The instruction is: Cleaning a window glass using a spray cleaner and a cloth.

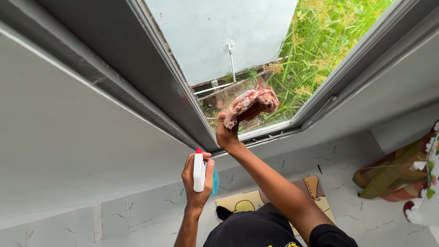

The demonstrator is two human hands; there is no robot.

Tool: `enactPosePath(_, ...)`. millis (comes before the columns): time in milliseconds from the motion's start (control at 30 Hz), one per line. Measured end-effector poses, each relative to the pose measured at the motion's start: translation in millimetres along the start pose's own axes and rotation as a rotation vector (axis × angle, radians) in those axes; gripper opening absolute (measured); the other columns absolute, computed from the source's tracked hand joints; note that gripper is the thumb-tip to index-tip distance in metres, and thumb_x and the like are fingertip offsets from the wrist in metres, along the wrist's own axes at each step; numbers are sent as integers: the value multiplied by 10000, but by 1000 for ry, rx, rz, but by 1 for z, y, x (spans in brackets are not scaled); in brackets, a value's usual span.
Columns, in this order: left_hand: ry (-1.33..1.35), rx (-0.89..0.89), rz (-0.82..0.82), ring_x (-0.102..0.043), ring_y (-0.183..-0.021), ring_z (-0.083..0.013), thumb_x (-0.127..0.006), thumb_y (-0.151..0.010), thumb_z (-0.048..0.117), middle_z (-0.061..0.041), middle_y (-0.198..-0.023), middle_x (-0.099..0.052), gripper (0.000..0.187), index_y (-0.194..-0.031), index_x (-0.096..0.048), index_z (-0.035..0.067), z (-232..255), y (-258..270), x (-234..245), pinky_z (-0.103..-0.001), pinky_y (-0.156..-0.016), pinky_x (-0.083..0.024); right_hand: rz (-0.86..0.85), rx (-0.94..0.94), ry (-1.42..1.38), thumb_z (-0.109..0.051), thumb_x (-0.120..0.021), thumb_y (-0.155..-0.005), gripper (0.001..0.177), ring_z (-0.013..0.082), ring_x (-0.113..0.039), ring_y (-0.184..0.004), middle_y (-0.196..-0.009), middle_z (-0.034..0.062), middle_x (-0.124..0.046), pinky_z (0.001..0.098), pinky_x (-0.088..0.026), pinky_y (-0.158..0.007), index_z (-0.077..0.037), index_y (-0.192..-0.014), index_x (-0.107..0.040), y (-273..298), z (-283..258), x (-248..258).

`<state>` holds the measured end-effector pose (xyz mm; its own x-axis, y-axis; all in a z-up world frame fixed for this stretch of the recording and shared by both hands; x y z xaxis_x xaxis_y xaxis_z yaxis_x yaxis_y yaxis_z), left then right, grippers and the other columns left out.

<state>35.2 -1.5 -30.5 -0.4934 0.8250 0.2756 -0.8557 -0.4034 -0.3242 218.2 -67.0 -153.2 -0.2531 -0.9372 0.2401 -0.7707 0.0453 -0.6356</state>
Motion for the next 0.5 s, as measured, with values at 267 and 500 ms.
enactPosePath(267,10,-16,-84,-684,-836,-168,-670,-921,82,-65,-972,-676,145,-1050,-645,22,-9,0,22,-305,-706,-556,-224,-411,-5,-354,-362,-1159,405,355,-492,-1216,-1403,221,-536,375,-373,-1090,-38,-1357,-519,34,26,-38)
enactPosePath(500,-37,-70,-112,-684,-839,-195,-678,-920,82,-81,-951,-674,140,-1038,-659,9,-12,2,38,-329,-761,-545,-14,-96,-88,-306,-406,-1127,526,455,-338,-1445,-1550,317,-345,460,-246,-1209,38,-1517,-327,19,-43,-25)
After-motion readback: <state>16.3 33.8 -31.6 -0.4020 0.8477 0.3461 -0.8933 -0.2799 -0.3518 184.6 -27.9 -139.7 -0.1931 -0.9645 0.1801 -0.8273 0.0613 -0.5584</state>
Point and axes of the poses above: each hand's wrist, its own y-axis away from the middle knuckle, its own x-axis out of the back of the hand, z = x × y, the point moved 2 cm from there along -y, towards the middle knuckle
